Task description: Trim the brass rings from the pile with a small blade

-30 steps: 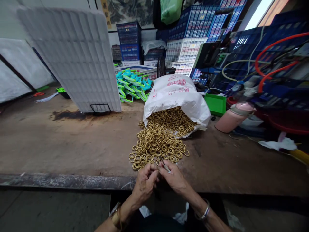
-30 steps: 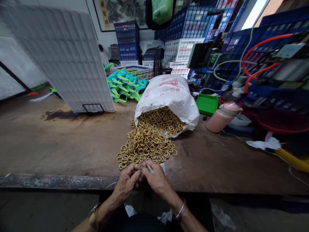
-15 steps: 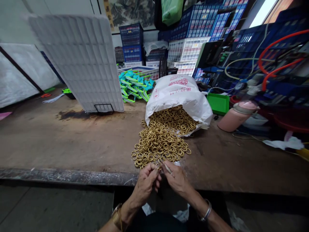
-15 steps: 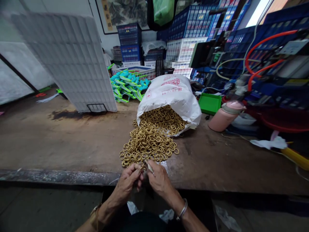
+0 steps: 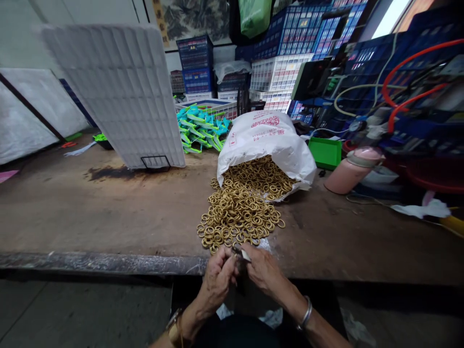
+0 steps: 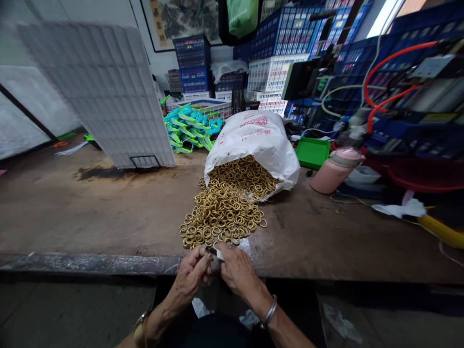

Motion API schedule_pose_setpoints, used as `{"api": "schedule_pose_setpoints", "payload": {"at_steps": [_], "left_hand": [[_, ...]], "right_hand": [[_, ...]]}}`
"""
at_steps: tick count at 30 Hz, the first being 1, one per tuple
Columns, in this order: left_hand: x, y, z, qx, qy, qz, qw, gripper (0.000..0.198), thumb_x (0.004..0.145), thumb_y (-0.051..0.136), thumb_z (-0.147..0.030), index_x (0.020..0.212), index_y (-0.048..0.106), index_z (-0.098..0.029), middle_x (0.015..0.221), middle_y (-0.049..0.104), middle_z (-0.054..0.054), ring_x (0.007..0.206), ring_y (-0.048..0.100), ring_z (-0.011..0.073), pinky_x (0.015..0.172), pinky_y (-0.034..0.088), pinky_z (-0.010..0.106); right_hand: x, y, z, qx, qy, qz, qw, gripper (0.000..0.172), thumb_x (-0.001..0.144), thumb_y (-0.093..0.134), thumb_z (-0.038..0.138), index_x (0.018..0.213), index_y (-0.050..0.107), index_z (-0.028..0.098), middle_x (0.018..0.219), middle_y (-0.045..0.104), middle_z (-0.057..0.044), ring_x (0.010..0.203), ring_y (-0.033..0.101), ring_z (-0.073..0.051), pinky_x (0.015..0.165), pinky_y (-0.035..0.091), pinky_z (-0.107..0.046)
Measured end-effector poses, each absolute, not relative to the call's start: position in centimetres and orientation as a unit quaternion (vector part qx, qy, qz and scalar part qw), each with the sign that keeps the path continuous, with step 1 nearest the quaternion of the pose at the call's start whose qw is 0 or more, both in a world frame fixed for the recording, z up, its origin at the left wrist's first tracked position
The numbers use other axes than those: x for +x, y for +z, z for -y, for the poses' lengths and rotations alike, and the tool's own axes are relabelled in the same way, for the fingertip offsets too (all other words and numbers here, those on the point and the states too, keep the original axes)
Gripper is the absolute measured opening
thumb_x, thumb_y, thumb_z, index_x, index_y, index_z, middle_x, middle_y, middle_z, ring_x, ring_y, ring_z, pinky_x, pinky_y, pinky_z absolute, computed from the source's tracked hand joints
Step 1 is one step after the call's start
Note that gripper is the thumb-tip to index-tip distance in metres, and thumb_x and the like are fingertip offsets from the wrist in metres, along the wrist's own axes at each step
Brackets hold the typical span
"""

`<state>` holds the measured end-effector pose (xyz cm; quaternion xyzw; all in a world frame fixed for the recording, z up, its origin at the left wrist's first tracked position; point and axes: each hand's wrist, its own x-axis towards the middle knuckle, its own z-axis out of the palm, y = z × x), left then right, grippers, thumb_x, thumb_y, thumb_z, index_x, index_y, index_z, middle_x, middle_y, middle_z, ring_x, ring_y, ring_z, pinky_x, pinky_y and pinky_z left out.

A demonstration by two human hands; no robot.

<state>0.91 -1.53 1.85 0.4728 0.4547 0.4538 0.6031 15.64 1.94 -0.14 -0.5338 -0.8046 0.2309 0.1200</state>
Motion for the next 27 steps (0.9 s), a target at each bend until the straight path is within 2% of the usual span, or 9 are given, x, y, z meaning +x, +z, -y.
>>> {"api": "schedule_pose_setpoints", "payload": {"at_steps": [5, 10, 16, 19, 21, 23, 27], "left_hand": [[1.0, 2.2, 2.9, 0.415, 0.431, -0.389, 0.700, 0.027, 0.077, 0.051, -0.041, 0.072, 0.048, -0.015, 0.057, 0.053, -0.001, 0.044, 0.047, 0.0063, 0.047, 0.039, 0.019], [1.0, 0.5, 2.6, 0.251, 0.466, -0.384, 0.757, 0.025, 0.073, 0.056, -0.037, 0.073, 0.050, -0.012, 0.070, 0.058, 0.005, 0.052, 0.054, 0.0096, 0.046, 0.043, 0.021], [0.0, -0.2, 2.4, 0.178, 0.478, -0.329, 0.795, 0.016, 0.075, 0.053, -0.028, 0.084, 0.051, -0.015, 0.067, 0.058, 0.004, 0.050, 0.053, 0.0111, 0.037, 0.041, 0.019], [-0.4, -0.4, 2.4, 0.129, 0.464, -0.319, 0.816, 0.018, 0.076, 0.051, -0.030, 0.074, 0.053, -0.013, 0.065, 0.055, 0.003, 0.050, 0.052, 0.0095, 0.038, 0.040, 0.018], [-0.5, -0.6, 2.3, 0.104, 0.457, -0.329, 0.820, 0.025, 0.076, 0.051, -0.033, 0.061, 0.049, -0.013, 0.064, 0.053, 0.002, 0.051, 0.051, 0.0085, 0.039, 0.039, 0.017], [-0.4, -0.9, 2.0, 0.114, 0.462, -0.347, 0.808, 0.028, 0.075, 0.053, -0.034, 0.059, 0.047, -0.013, 0.065, 0.053, 0.002, 0.052, 0.051, 0.0082, 0.040, 0.038, 0.017], [0.1, -1.2, 1.3, 0.236, 0.487, -0.422, 0.727, 0.023, 0.072, 0.057, -0.035, 0.076, 0.051, -0.014, 0.063, 0.052, 0.000, 0.045, 0.046, 0.0070, 0.035, 0.032, 0.016]], "right_hand": [[16.8, -0.9, -2.9, -0.618, 0.167, 0.758, 0.129, 0.019, 0.074, 0.034, 0.010, 0.079, 0.051, 0.017, 0.061, 0.057, -0.002, 0.054, 0.048, -0.012, 0.051, 0.022, -0.024], [15.6, -1.5, -2.4, -0.591, 0.173, 0.768, 0.177, 0.015, 0.077, 0.037, 0.016, 0.083, 0.050, 0.019, 0.066, 0.059, -0.001, 0.057, 0.052, -0.013, 0.052, 0.024, -0.023], [13.8, -1.9, -1.7, -0.597, 0.149, 0.778, 0.130, 0.020, 0.078, 0.040, 0.016, 0.094, 0.050, 0.021, 0.080, 0.063, -0.002, 0.066, 0.056, -0.014, 0.055, 0.025, -0.024], [13.6, -2.0, -1.8, -0.614, 0.133, 0.770, 0.110, 0.024, 0.078, 0.037, 0.010, 0.093, 0.051, 0.021, 0.085, 0.063, -0.003, 0.068, 0.056, -0.014, 0.056, 0.026, -0.024], [13.6, -2.2, -1.9, -0.620, 0.125, 0.767, 0.105, 0.026, 0.077, 0.035, 0.007, 0.092, 0.051, 0.020, 0.086, 0.063, -0.004, 0.068, 0.056, -0.014, 0.056, 0.025, -0.025], [13.7, -2.3, -2.1, -0.622, 0.126, 0.765, 0.107, 0.026, 0.075, 0.035, 0.005, 0.089, 0.052, 0.019, 0.083, 0.063, -0.004, 0.066, 0.055, -0.014, 0.055, 0.025, -0.025], [14.4, -1.8, -2.8, -0.622, 0.201, 0.741, 0.154, 0.015, 0.075, 0.037, 0.011, 0.078, 0.051, 0.017, 0.068, 0.057, -0.001, 0.058, 0.049, -0.012, 0.054, 0.026, -0.023]]}}
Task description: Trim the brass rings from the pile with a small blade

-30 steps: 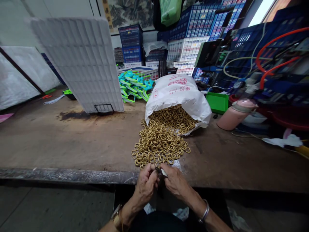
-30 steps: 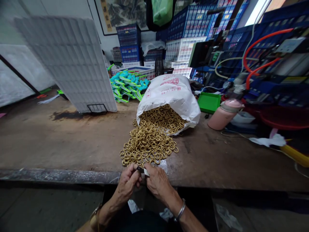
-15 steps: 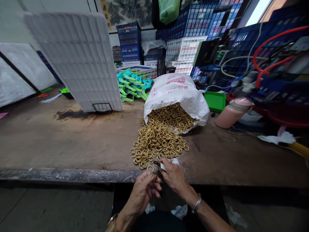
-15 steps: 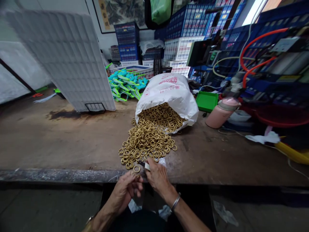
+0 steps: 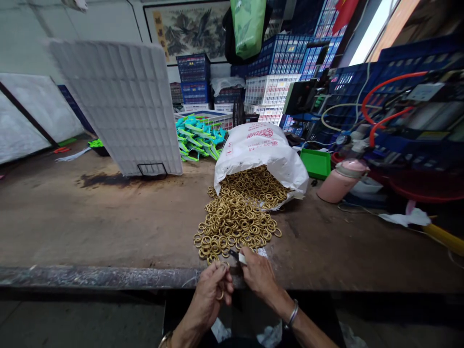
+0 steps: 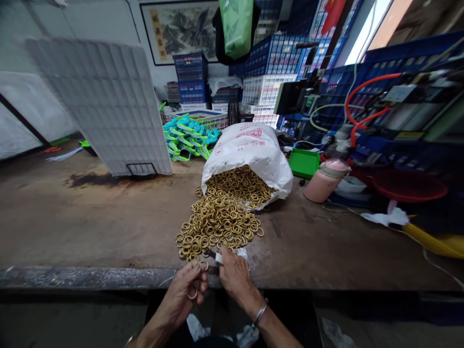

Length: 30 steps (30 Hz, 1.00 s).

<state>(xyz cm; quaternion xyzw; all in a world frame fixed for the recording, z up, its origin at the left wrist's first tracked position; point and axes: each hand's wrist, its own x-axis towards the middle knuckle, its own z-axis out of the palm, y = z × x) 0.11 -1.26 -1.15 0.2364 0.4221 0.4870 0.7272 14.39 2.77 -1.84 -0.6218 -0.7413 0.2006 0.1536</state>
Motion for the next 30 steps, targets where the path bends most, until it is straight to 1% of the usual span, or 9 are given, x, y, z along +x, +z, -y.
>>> {"api": "schedule_pose_setpoints", "payload": {"at_steps": [1, 3, 5, 8, 10, 17, 22, 26, 30], "left_hand": [[0.2, -1.1, 1.0, 0.274, 0.489, -0.449, 0.696, 0.024, 0.072, 0.057, -0.036, 0.082, 0.050, -0.015, 0.062, 0.052, -0.002, 0.042, 0.043, 0.0062, 0.033, 0.030, 0.016], [0.5, -0.9, 0.6, 0.344, 0.488, -0.492, 0.634, 0.029, 0.072, 0.056, -0.035, 0.094, 0.048, -0.017, 0.056, 0.048, -0.006, 0.037, 0.037, 0.0048, 0.032, 0.026, 0.015], [0.7, -0.7, 0.2, 0.402, 0.479, -0.507, 0.594, 0.030, 0.073, 0.055, -0.031, 0.099, 0.048, -0.017, 0.053, 0.045, -0.008, 0.037, 0.034, 0.0043, 0.035, 0.026, 0.015], [0.9, -0.4, 0.1, 0.460, 0.461, -0.493, 0.577, 0.017, 0.074, 0.052, -0.029, 0.085, 0.055, -0.015, 0.053, 0.044, -0.006, 0.042, 0.034, 0.0050, 0.041, 0.028, 0.017], [1.0, -0.3, 0.2, 0.482, 0.457, -0.495, 0.561, 0.016, 0.075, 0.050, -0.030, 0.072, 0.055, -0.015, 0.053, 0.044, -0.005, 0.044, 0.035, 0.0058, 0.044, 0.029, 0.018], [0.9, 0.0, 0.8, 0.489, 0.466, -0.502, 0.540, 0.019, 0.075, 0.052, -0.031, 0.066, 0.053, -0.016, 0.055, 0.045, -0.004, 0.046, 0.036, 0.0065, 0.045, 0.029, 0.018], [0.9, 0.2, 1.0, 0.421, 0.459, -0.465, 0.629, 0.024, 0.075, 0.053, -0.038, 0.067, 0.052, -0.014, 0.056, 0.049, -0.003, 0.040, 0.031, 0.0035, 0.039, 0.023, 0.017], [0.8, 0.1, 1.1, 0.364, 0.437, -0.425, 0.704, 0.030, 0.075, 0.051, -0.043, 0.068, 0.050, -0.014, 0.054, 0.047, -0.004, 0.035, 0.027, 0.0014, 0.035, 0.016, 0.017], [0.8, -0.2, 1.3, 0.331, 0.430, -0.412, 0.732, 0.027, 0.076, 0.050, -0.043, 0.075, 0.049, -0.015, 0.055, 0.048, -0.004, 0.035, 0.029, 0.0018, 0.033, 0.014, 0.016]], "right_hand": [[14.6, -1.6, -2.9, -0.615, 0.239, 0.730, 0.179, 0.012, 0.077, 0.038, 0.016, 0.074, 0.050, 0.017, 0.064, 0.055, 0.000, 0.058, 0.047, -0.012, 0.053, 0.027, -0.022], [15.0, -1.0, -3.1, -0.572, 0.340, 0.708, 0.238, 0.018, 0.079, 0.039, 0.027, 0.066, 0.046, 0.018, 0.060, 0.049, 0.002, 0.057, 0.043, -0.011, 0.053, 0.029, -0.021], [15.3, -0.5, -3.1, -0.507, 0.445, 0.682, 0.282, 0.022, 0.077, 0.042, 0.035, 0.064, 0.045, 0.018, 0.058, 0.045, 0.003, 0.056, 0.040, -0.010, 0.052, 0.031, -0.020], [15.5, 0.1, -2.7, -0.446, 0.551, 0.634, 0.309, 0.025, 0.073, 0.048, 0.040, 0.064, 0.045, 0.017, 0.055, 0.040, 0.005, 0.052, 0.034, -0.007, 0.049, 0.030, -0.019], [15.4, 0.2, -2.4, -0.447, 0.580, 0.604, 0.315, 0.025, 0.073, 0.049, 0.040, 0.065, 0.046, 0.017, 0.054, 0.038, 0.006, 0.049, 0.031, -0.006, 0.047, 0.028, -0.019], [14.5, -1.0, -2.0, -0.484, 0.589, 0.548, 0.343, 0.028, 0.076, 0.045, 0.045, 0.069, 0.043, 0.018, 0.050, 0.035, 0.008, 0.044, 0.029, -0.005, 0.042, 0.025, -0.018], [14.2, -1.6, -2.1, -0.493, 0.556, 0.572, 0.347, 0.029, 0.078, 0.042, 0.042, 0.062, 0.043, 0.018, 0.051, 0.043, 0.005, 0.046, 0.037, -0.007, 0.045, 0.031, -0.019], [14.1, -1.2, -2.2, -0.503, 0.542, 0.575, 0.350, 0.023, 0.076, 0.045, 0.036, 0.063, 0.044, 0.018, 0.052, 0.043, 0.006, 0.048, 0.037, -0.007, 0.046, 0.032, -0.018], [13.9, -0.3, -2.2, -0.507, 0.533, 0.580, 0.349, 0.020, 0.074, 0.045, 0.034, 0.062, 0.044, 0.018, 0.053, 0.042, 0.006, 0.049, 0.036, -0.007, 0.047, 0.032, -0.019]]}}
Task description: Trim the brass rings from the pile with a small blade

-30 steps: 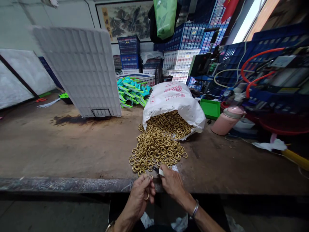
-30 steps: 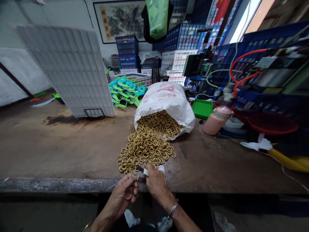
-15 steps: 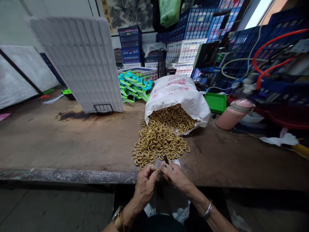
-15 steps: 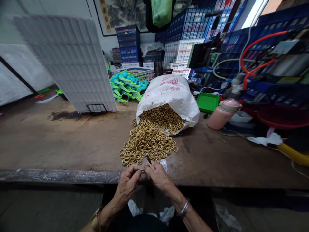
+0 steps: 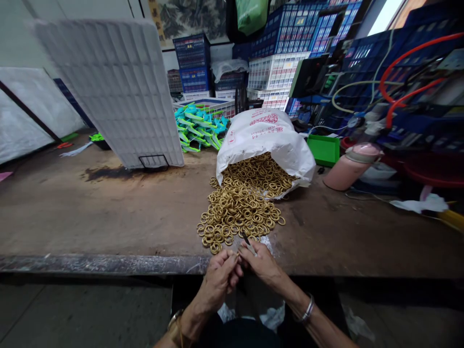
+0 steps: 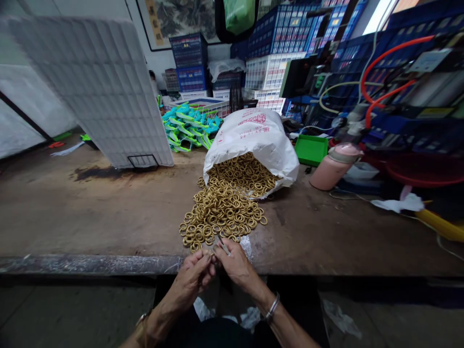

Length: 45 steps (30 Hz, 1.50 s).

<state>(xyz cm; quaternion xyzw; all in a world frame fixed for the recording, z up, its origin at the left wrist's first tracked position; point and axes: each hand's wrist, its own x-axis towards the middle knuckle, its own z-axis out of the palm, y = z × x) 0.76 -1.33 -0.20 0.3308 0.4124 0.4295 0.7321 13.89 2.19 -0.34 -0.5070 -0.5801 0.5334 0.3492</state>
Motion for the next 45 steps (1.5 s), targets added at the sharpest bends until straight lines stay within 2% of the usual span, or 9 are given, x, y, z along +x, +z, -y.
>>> {"api": "schedule_pose_setpoints", "payload": {"at_steps": [5, 9, 12, 15, 21, 29, 32, 37, 45], "left_hand": [[0.6, -0.3, 1.5, 0.321, 0.437, -0.406, 0.736, 0.028, 0.076, 0.051, -0.043, 0.075, 0.048, -0.016, 0.055, 0.045, -0.005, 0.036, 0.027, 0.0015, 0.035, 0.014, 0.016], [0.4, -0.3, 1.4, 0.325, 0.450, -0.421, 0.717, 0.031, 0.075, 0.050, -0.047, 0.071, 0.046, -0.016, 0.052, 0.044, -0.006, 0.036, 0.027, 0.0019, 0.036, 0.016, 0.016], [0.4, -0.3, 1.3, 0.344, 0.452, -0.441, 0.695, 0.034, 0.074, 0.049, -0.050, 0.067, 0.044, -0.017, 0.051, 0.042, -0.007, 0.036, 0.025, 0.0018, 0.036, 0.017, 0.016], [0.3, -0.2, 1.2, 0.361, 0.455, -0.450, 0.678, 0.035, 0.073, 0.051, -0.050, 0.067, 0.043, -0.017, 0.053, 0.044, -0.006, 0.036, 0.026, 0.0020, 0.036, 0.017, 0.017], [0.0, -0.5, 1.0, 0.416, 0.478, -0.453, 0.627, 0.034, 0.072, 0.053, -0.048, 0.062, 0.046, -0.016, 0.052, 0.045, -0.004, 0.041, 0.031, 0.0041, 0.040, 0.021, 0.018], [-0.2, 0.5, 2.9, 0.416, 0.448, -0.460, 0.644, 0.034, 0.077, 0.048, -0.046, 0.061, 0.046, -0.016, 0.050, 0.043, -0.005, 0.039, 0.028, 0.0037, 0.039, 0.020, 0.018], [-0.2, 0.8, 3.5, 0.392, 0.449, -0.438, 0.673, 0.033, 0.076, 0.049, -0.048, 0.064, 0.045, -0.017, 0.051, 0.043, -0.005, 0.038, 0.027, 0.0032, 0.038, 0.019, 0.018], [-0.3, 0.3, 3.2, 0.366, 0.477, -0.427, 0.675, 0.033, 0.074, 0.051, -0.048, 0.066, 0.046, -0.016, 0.054, 0.043, -0.005, 0.038, 0.025, 0.0028, 0.038, 0.018, 0.018], [-0.6, -0.2, 3.1, 0.380, 0.491, -0.422, 0.660, 0.029, 0.076, 0.051, -0.044, 0.069, 0.046, -0.017, 0.055, 0.037, -0.006, 0.043, 0.024, 0.0039, 0.043, 0.020, 0.018]], "right_hand": [[14.0, 0.0, -2.2, -0.513, 0.521, 0.596, 0.332, 0.022, 0.076, 0.039, 0.035, 0.062, 0.043, 0.018, 0.052, 0.042, 0.006, 0.048, 0.037, -0.008, 0.047, 0.032, -0.019], [14.3, -0.2, -1.7, -0.528, 0.402, 0.688, 0.293, 0.019, 0.078, 0.036, 0.027, 0.063, 0.043, 0.019, 0.056, 0.044, 0.003, 0.053, 0.039, -0.009, 0.051, 0.032, -0.020], [14.4, -0.2, -1.2, -0.501, 0.345, 0.759, 0.232, 0.012, 0.070, 0.036, 0.012, 0.065, 0.043, 0.020, 0.059, 0.048, 0.003, 0.055, 0.042, -0.010, 0.054, 0.031, -0.021], [14.2, -0.1, -0.9, -0.497, 0.311, 0.785, 0.200, 0.019, 0.063, 0.035, 0.005, 0.069, 0.044, 0.021, 0.062, 0.050, 0.003, 0.056, 0.044, -0.010, 0.055, 0.030, -0.021], [14.0, -0.5, -0.9, -0.499, 0.285, 0.801, 0.167, 0.022, 0.064, 0.034, 0.005, 0.076, 0.045, 0.020, 0.063, 0.054, 0.002, 0.056, 0.046, -0.011, 0.054, 0.028, -0.021], [14.6, -1.8, -2.0, -0.567, 0.207, 0.790, 0.112, 0.021, 0.071, 0.036, 0.009, 0.083, 0.050, 0.019, 0.062, 0.056, 0.000, 0.053, 0.048, -0.012, 0.050, 0.022, -0.023], [14.8, -1.1, -2.5, -0.581, 0.208, 0.776, 0.127, 0.017, 0.073, 0.035, 0.010, 0.079, 0.049, 0.018, 0.060, 0.053, 0.000, 0.051, 0.045, -0.011, 0.050, 0.022, -0.023], [13.8, 0.4, -1.3, -0.510, 0.279, 0.793, 0.180, 0.017, 0.070, 0.033, 0.008, 0.072, 0.044, 0.021, 0.060, 0.050, 0.002, 0.054, 0.044, -0.011, 0.052, 0.026, -0.022], [13.2, 0.7, -0.1, -0.491, 0.264, 0.818, 0.145, 0.024, 0.066, 0.033, 0.004, 0.081, 0.045, 0.019, 0.066, 0.054, 0.000, 0.058, 0.046, -0.012, 0.055, 0.027, -0.023]]}}
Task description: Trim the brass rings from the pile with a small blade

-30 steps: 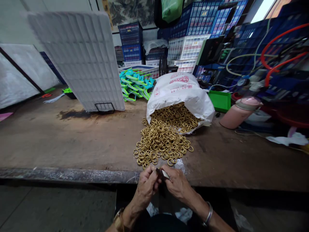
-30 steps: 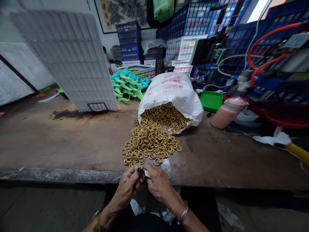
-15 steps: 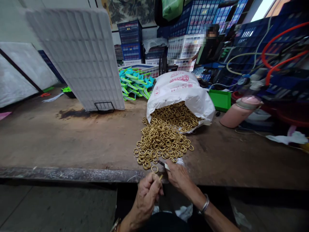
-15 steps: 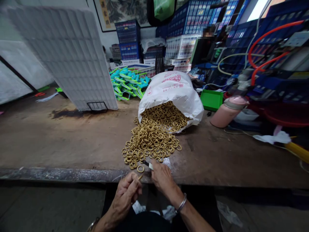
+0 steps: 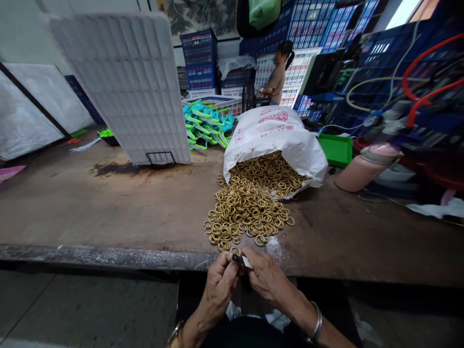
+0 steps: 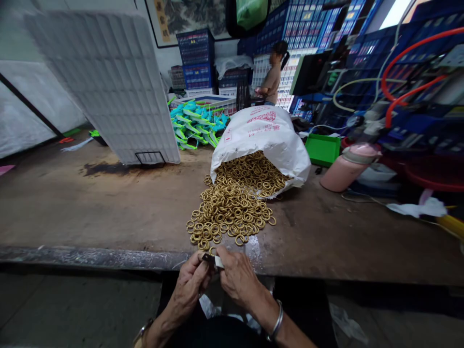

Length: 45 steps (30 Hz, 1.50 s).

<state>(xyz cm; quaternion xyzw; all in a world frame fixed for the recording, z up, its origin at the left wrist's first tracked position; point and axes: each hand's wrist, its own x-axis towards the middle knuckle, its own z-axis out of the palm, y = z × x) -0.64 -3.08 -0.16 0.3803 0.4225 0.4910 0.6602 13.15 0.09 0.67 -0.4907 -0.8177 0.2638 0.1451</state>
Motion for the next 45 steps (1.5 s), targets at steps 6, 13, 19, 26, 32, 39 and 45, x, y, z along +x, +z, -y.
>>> {"api": "schedule_pose_setpoints", "payload": {"at_steps": [6, 13, 19, 26, 32, 39, 45], "left_hand": [[-0.7, -0.6, 3.0, 0.394, 0.492, -0.434, 0.644, 0.028, 0.077, 0.050, -0.044, 0.070, 0.046, -0.017, 0.054, 0.036, -0.006, 0.044, 0.025, 0.0049, 0.043, 0.022, 0.019], [-1.1, 0.0, 3.8, 0.375, 0.464, -0.448, 0.666, 0.032, 0.074, 0.053, -0.045, 0.064, 0.047, -0.016, 0.052, 0.041, -0.005, 0.039, 0.025, 0.0029, 0.039, 0.018, 0.018], [-2.0, 0.6, 4.2, 0.277, 0.467, -0.419, 0.727, 0.031, 0.076, 0.050, -0.044, 0.072, 0.053, -0.014, 0.046, 0.040, -0.006, 0.037, 0.027, 0.0034, 0.037, 0.017, 0.017], [-3.3, -0.3, 3.6, 0.163, 0.529, -0.375, 0.744, 0.015, 0.074, 0.055, -0.029, 0.082, 0.051, -0.018, 0.072, 0.057, 0.001, 0.047, 0.045, 0.0069, 0.036, 0.025, 0.016], [-3.8, -0.8, 3.3, 0.093, 0.517, -0.342, 0.779, 0.018, 0.073, 0.056, -0.028, 0.066, 0.053, -0.012, 0.069, 0.055, 0.002, 0.057, 0.052, 0.0097, 0.042, 0.036, 0.017], [-2.8, -1.0, 2.3, 0.202, 0.533, -0.410, 0.712, 0.017, 0.072, 0.060, -0.031, 0.076, 0.052, -0.016, 0.066, 0.054, -0.001, 0.054, 0.051, 0.0096, 0.039, 0.037, 0.017], [-1.7, -1.1, 1.7, 0.436, 0.505, -0.463, 0.584, 0.023, 0.073, 0.057, -0.030, 0.092, 0.058, -0.016, 0.065, 0.057, 0.000, 0.057, 0.054, 0.0111, 0.055, 0.045, 0.022]], "right_hand": [[13.0, 0.5, 0.1, -0.494, 0.233, 0.828, 0.127, 0.029, 0.063, 0.033, 0.003, 0.084, 0.046, 0.019, 0.066, 0.056, 0.000, 0.057, 0.047, -0.013, 0.054, 0.025, -0.024], [13.6, -0.9, -0.8, -0.547, 0.180, 0.813, 0.083, 0.027, 0.065, 0.036, 0.007, 0.086, 0.048, 0.018, 0.065, 0.060, -0.002, 0.055, 0.050, -0.014, 0.051, 0.021, -0.025], [14.0, -1.4, -1.6, -0.586, 0.156, 0.791, 0.081, 0.017, 0.071, 0.038, 0.010, 0.081, 0.049, 0.018, 0.063, 0.060, -0.001, 0.055, 0.053, -0.014, 0.050, 0.022, -0.024], [11.3, -0.9, -1.2, -0.596, 0.139, 0.784, 0.102, 0.012, 0.079, 0.042, 0.020, 0.089, 0.048, 0.020, 0.078, 0.063, -0.003, 0.066, 0.057, -0.015, 0.053, 0.024, -0.024], [10.6, -1.1, -1.6, -0.612, 0.138, 0.776, 0.064, 0.021, 0.075, 0.041, 0.013, 0.094, 0.047, 0.019, 0.075, 0.063, -0.003, 0.065, 0.056, -0.016, 0.052, 0.022, -0.026], [11.9, -0.7, -2.1, -0.577, 0.269, 0.755, 0.155, 0.012, 0.070, 0.040, 0.012, 0.078, 0.047, 0.019, 0.067, 0.053, 0.001, 0.059, 0.046, -0.011, 0.054, 0.026, -0.022], [12.6, 0.1, -2.2, -0.508, 0.530, 0.620, 0.277, 0.005, 0.068, 0.044, 0.019, 0.064, 0.041, 0.018, 0.059, 0.041, 0.006, 0.056, 0.038, -0.008, 0.051, 0.029, -0.018]]}}
